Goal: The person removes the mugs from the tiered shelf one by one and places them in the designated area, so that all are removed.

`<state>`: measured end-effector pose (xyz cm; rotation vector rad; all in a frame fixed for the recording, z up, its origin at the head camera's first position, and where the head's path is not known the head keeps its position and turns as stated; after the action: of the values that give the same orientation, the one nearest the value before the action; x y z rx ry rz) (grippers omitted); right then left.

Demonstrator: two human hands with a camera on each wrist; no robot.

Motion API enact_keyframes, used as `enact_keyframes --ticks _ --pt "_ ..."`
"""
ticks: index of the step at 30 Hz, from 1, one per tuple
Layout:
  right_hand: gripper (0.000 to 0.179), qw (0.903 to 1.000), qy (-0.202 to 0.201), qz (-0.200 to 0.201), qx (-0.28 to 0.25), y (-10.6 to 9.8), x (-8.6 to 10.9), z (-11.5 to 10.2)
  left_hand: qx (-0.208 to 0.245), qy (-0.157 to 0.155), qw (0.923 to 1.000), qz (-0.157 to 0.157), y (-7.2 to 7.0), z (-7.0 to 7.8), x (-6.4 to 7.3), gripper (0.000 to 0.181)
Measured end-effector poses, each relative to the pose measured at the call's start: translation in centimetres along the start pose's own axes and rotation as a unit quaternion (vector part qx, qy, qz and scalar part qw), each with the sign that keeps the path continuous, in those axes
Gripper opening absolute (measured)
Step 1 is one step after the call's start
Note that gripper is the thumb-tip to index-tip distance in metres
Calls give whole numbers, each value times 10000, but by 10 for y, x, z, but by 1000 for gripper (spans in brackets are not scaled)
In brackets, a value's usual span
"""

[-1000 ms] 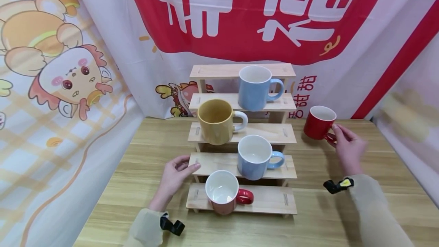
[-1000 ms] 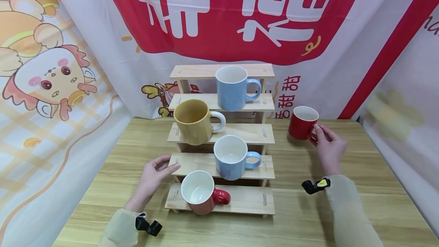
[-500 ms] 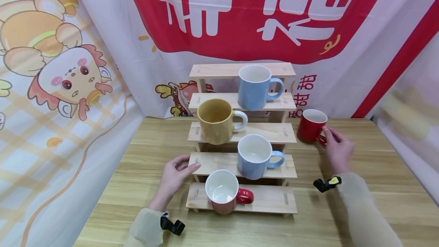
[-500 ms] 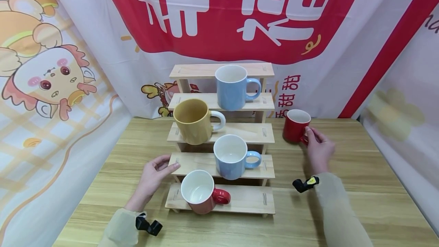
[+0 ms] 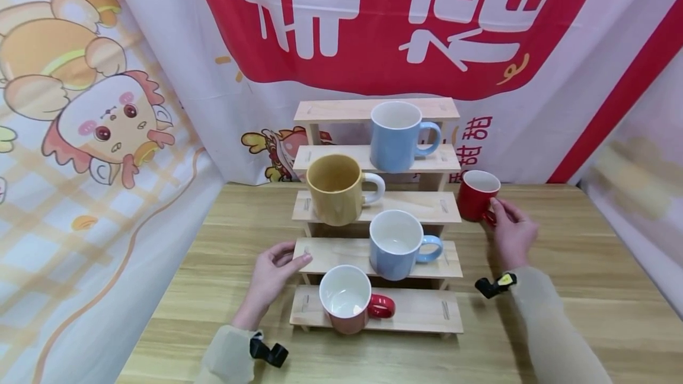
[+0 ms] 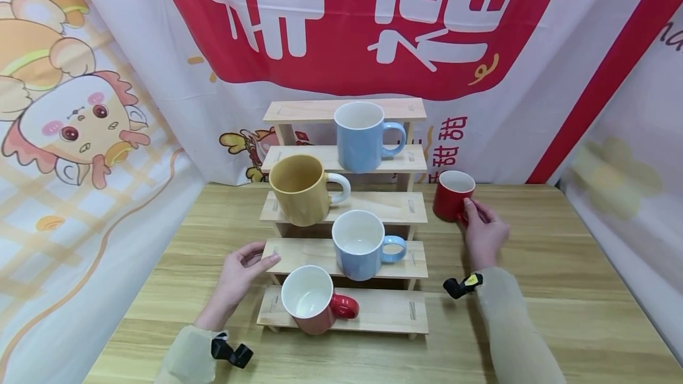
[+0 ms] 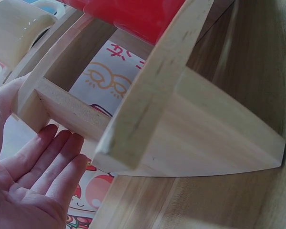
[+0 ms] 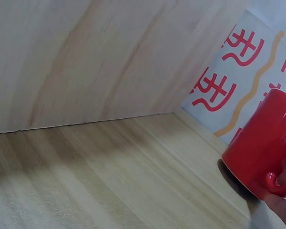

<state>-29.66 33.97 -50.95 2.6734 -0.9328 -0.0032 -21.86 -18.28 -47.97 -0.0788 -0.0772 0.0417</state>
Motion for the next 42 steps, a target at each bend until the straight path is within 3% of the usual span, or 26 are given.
enact_keyframes --ticks 6,13,15,16,19,22,23,27,30,37,42 --pt "33 10000 19 -14 7 0 6 6 -22 6 10000 9 0 1 1 57" --pt "38 9969 -393 27 683 -4 11 10 54 43 10000 18 0 0 0 54" --pt "42 9945 -410 52 963 -5 11 8 62 42 10000 10 0 -1 0 54" --pt "43 9961 -309 10 826 -6 11 6 64 42 10000 3 0 -1 0 54" --pt "45 9910 -575 93 1206 -3 12 -17 57 43 10000 -9 1 -2 0 54" --pt "43 9819 -1140 -30 1512 12 20 -59 59 41 10000 17 0 -2 0 53" --pt "42 9714 -1495 12 1847 18 24 -76 45 43 10000 30 0 -2 0 52" --pt "43 9588 -1913 -593 2012 51 48 -134 46 57 10000 52 0 -2 -1 53" --pt "48 9527 -1679 -1311 2167 75 65 -159 43 54 10000 35 0 -2 -1 53" --pt "65 9097 -1206 -2770 2848 128 84 -171 53 36 10000 16 0 -2 -1 55" --pt "67 9000 -973 -3306 2669 154 85 -173 46 45 10000 -8 0 -1 0 55"
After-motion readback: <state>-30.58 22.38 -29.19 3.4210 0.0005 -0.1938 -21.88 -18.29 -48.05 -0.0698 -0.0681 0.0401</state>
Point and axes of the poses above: each hand's wrist, its own x-axis away from the middle knuckle, its own y-axis out of the palm, z = x × y, the point moved 6 cm from there along -x, towards the middle knuckle, and after that the axes turned 3 degrees about x, right-handed, at the moved point
